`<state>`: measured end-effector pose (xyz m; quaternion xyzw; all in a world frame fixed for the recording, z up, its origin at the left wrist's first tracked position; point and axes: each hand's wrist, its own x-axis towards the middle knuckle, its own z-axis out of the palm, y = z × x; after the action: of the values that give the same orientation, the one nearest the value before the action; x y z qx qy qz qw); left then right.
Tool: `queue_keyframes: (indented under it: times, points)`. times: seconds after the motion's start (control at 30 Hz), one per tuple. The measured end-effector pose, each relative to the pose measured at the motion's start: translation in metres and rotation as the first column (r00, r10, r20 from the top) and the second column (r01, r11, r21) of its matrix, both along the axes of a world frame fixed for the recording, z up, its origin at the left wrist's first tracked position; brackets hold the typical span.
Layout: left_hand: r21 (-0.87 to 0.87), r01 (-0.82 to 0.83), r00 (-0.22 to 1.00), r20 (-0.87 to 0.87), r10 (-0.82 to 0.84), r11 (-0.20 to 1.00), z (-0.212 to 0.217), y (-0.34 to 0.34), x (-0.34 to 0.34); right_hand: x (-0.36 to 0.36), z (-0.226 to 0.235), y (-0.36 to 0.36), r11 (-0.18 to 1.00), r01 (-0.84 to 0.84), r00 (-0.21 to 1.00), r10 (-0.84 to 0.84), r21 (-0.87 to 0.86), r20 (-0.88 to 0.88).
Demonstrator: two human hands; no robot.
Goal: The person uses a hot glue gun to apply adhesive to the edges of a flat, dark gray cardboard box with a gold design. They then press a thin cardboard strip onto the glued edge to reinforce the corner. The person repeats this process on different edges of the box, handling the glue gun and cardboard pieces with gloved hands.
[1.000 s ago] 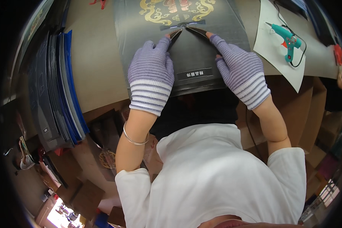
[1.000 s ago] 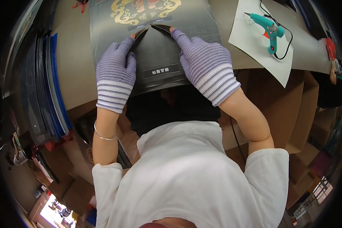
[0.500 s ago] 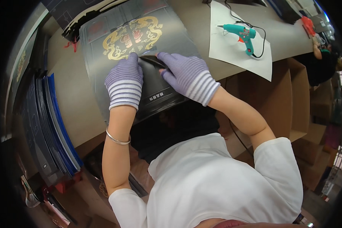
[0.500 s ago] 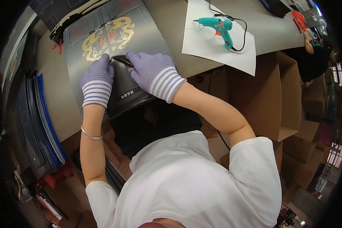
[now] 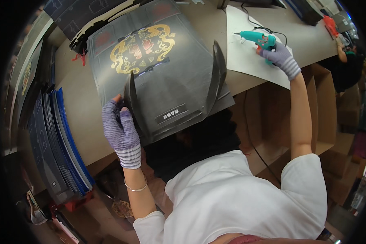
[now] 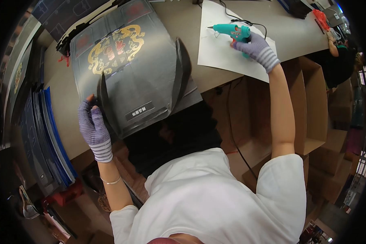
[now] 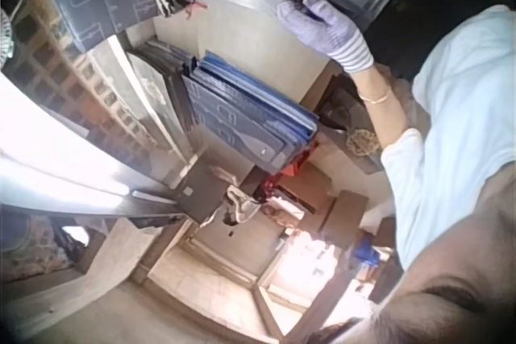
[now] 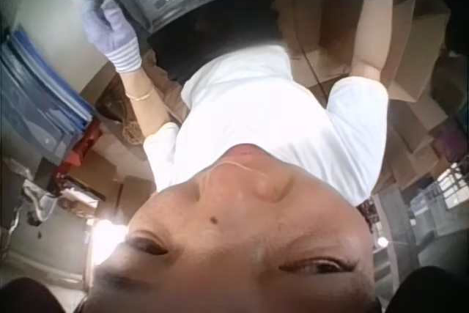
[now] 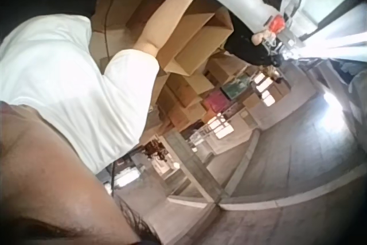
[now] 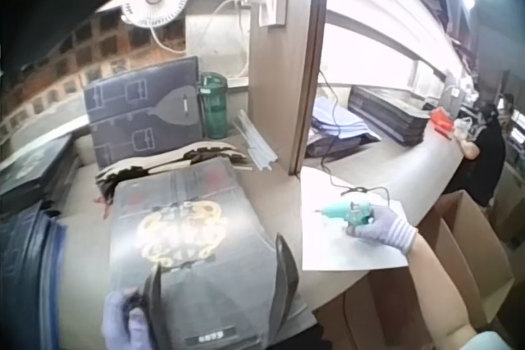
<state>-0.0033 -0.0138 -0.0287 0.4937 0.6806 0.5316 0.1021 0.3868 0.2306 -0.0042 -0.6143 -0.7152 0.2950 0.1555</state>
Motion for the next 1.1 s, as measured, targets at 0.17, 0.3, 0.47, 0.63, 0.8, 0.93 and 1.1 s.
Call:
queue_keyframes:
  times: [0.17, 0.3, 0.47, 0.63, 0.8, 0.93, 1.1]
  points:
    - [0.109, -0.113, 0.984, -0.123, 0.126, 0.988, -0.002, -0.003, -0.009, 0.016, -0.010, 0.041, 0.973, -0.059, 0.875, 0.158, 0.224, -0.458]
    - [0.158, -0.109, 0.994, -0.012, 0.113, 0.981, 0.000, 0.004, -0.004, -0.039, 0.069, -0.028, 0.915, -0.336, 0.779, 0.404, 0.225, -0.480]
    - [0.200, -0.149, 0.989, 0.048, 0.142, 0.968, -0.008, -0.002, -0.009, -0.188, 0.066, -0.096, 0.517, -0.822, 0.482, 0.855, 0.240, -0.191]
    - [0.203, -0.150, 0.985, 0.116, 0.128, 0.968, -0.011, -0.001, -0.009, -0.216, 0.042, -0.112, 0.447, -0.877, 0.436, 0.894, 0.175, -0.098]
    - [0.205, -0.162, 0.981, 0.140, 0.134, 0.965, -0.010, -0.002, -0.008, -0.221, 0.040, -0.110, 0.388, -0.893, 0.409, 0.911, 0.229, 0.054]
    - [0.220, -0.158, 0.982, 0.138, 0.130, 0.963, -0.009, -0.002, -0.009, -0.222, 0.040, -0.104, 0.511, -0.832, 0.525, 0.851, 0.218, 0.010]
    - [0.219, -0.149, 0.981, 0.152, 0.117, 0.964, -0.011, -0.001, -0.010, -0.214, 0.037, -0.097, 0.450, -0.883, 0.429, 0.889, 0.131, -0.160]
